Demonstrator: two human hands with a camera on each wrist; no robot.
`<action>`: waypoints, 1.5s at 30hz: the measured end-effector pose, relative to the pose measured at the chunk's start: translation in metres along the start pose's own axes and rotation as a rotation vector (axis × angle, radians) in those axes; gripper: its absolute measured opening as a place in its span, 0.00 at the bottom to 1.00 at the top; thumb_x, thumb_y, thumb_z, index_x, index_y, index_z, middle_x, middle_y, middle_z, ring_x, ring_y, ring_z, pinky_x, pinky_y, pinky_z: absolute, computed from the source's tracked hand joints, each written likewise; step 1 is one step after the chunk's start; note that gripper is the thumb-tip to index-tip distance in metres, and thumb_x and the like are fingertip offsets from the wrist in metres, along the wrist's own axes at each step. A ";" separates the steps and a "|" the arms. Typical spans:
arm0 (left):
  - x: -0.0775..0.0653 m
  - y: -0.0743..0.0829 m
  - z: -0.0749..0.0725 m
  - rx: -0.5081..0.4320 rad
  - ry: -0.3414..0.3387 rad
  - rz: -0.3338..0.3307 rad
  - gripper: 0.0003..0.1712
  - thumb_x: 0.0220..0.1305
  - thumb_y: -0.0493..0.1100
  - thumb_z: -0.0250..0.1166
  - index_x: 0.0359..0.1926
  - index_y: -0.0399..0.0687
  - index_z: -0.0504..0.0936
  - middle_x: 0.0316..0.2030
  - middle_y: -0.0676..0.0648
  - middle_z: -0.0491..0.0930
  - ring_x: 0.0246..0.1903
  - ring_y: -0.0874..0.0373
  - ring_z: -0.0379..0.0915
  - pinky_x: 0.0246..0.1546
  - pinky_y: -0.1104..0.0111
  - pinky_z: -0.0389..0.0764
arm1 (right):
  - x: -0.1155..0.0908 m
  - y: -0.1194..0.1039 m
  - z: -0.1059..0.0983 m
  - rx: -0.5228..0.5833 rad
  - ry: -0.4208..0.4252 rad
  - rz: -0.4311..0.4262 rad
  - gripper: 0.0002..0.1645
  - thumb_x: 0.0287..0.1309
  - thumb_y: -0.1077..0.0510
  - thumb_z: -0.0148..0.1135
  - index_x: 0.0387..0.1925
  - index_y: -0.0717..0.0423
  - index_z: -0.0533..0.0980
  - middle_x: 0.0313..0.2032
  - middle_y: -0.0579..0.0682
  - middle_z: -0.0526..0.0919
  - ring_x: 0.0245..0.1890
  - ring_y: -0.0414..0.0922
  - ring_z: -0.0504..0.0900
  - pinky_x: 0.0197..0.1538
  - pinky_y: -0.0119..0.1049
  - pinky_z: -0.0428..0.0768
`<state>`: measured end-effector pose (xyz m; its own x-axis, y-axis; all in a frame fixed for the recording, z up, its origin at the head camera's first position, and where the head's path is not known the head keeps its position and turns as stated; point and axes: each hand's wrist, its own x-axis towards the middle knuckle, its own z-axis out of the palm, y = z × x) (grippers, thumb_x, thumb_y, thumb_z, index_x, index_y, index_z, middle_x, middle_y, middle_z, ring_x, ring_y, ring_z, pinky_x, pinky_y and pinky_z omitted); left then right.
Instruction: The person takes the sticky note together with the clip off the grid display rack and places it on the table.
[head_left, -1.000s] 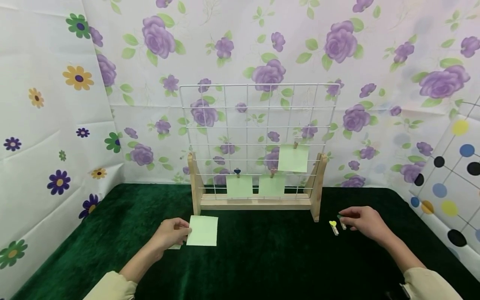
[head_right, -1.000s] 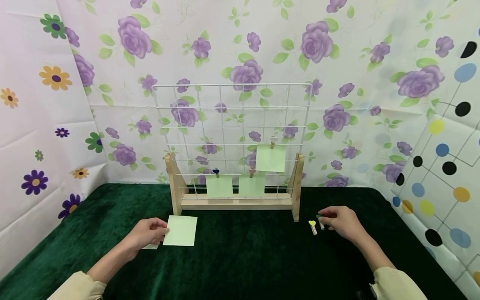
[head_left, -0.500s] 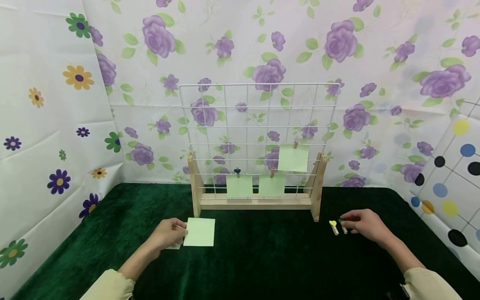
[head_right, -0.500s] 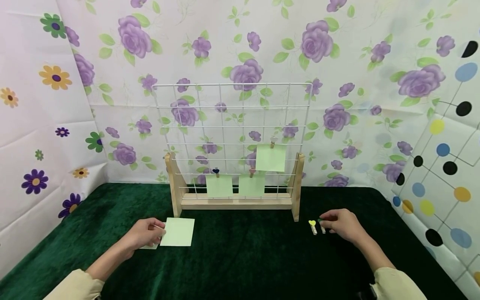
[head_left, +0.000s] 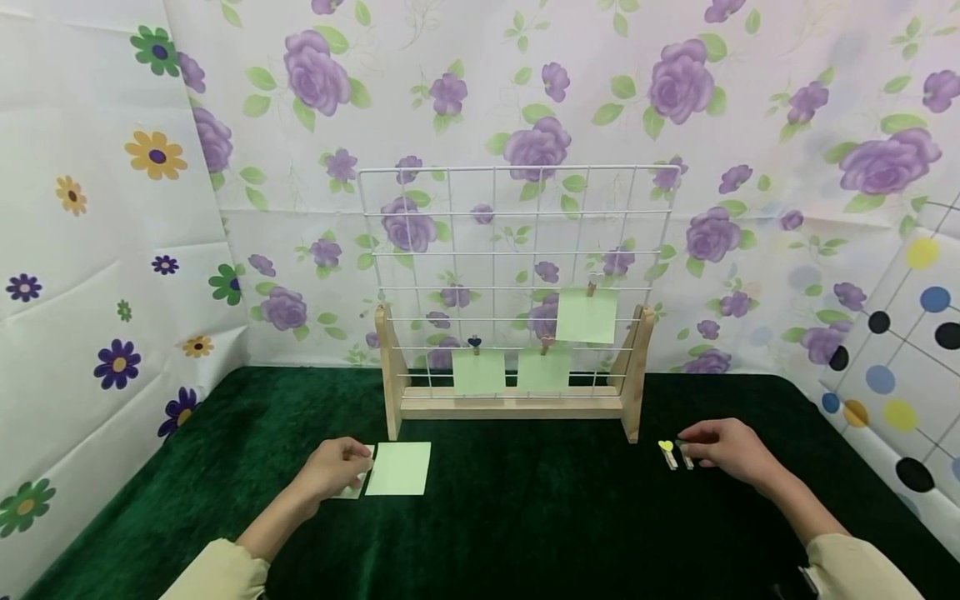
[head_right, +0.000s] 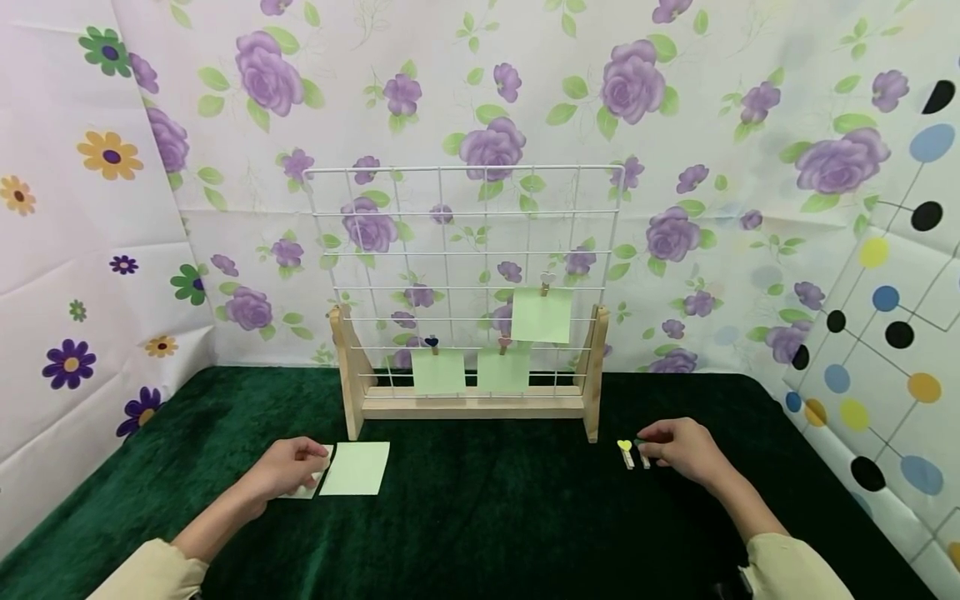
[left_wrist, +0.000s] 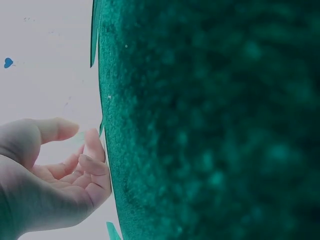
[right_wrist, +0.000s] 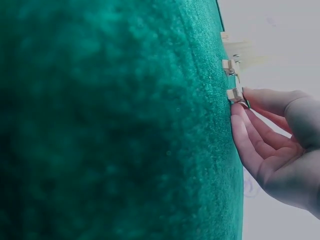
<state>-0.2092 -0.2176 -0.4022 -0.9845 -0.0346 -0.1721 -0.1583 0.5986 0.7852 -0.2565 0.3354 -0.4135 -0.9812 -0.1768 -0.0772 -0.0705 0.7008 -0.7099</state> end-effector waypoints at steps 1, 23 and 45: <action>0.000 0.000 0.000 0.000 0.000 -0.002 0.15 0.67 0.38 0.56 0.49 0.30 0.75 0.38 0.41 0.77 0.30 0.53 0.75 0.30 0.63 0.74 | 0.000 0.000 0.000 -0.002 -0.002 -0.003 0.20 0.61 0.55 0.65 0.49 0.66 0.79 0.45 0.58 0.80 0.36 0.45 0.81 0.36 0.37 0.81; -0.003 0.011 -0.003 -0.050 0.090 0.049 0.20 0.71 0.40 0.53 0.55 0.28 0.71 0.44 0.37 0.76 0.38 0.50 0.76 0.35 0.58 0.77 | 0.002 -0.010 -0.007 -0.232 0.100 -0.086 0.18 0.66 0.54 0.58 0.47 0.64 0.80 0.41 0.56 0.83 0.35 0.45 0.78 0.34 0.42 0.75; -0.006 0.046 0.007 -0.084 0.170 0.186 0.18 0.72 0.41 0.55 0.55 0.33 0.74 0.50 0.38 0.77 0.51 0.44 0.71 0.48 0.49 0.73 | -0.003 -0.061 -0.019 -0.104 0.286 -0.180 0.24 0.71 0.49 0.52 0.55 0.64 0.75 0.45 0.60 0.82 0.38 0.50 0.81 0.37 0.38 0.79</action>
<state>-0.2103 -0.1848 -0.3691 -0.9947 -0.0687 0.0765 0.0276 0.5388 0.8420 -0.2524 0.3065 -0.3566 -0.9611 -0.1134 0.2520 -0.2501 0.7450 -0.6184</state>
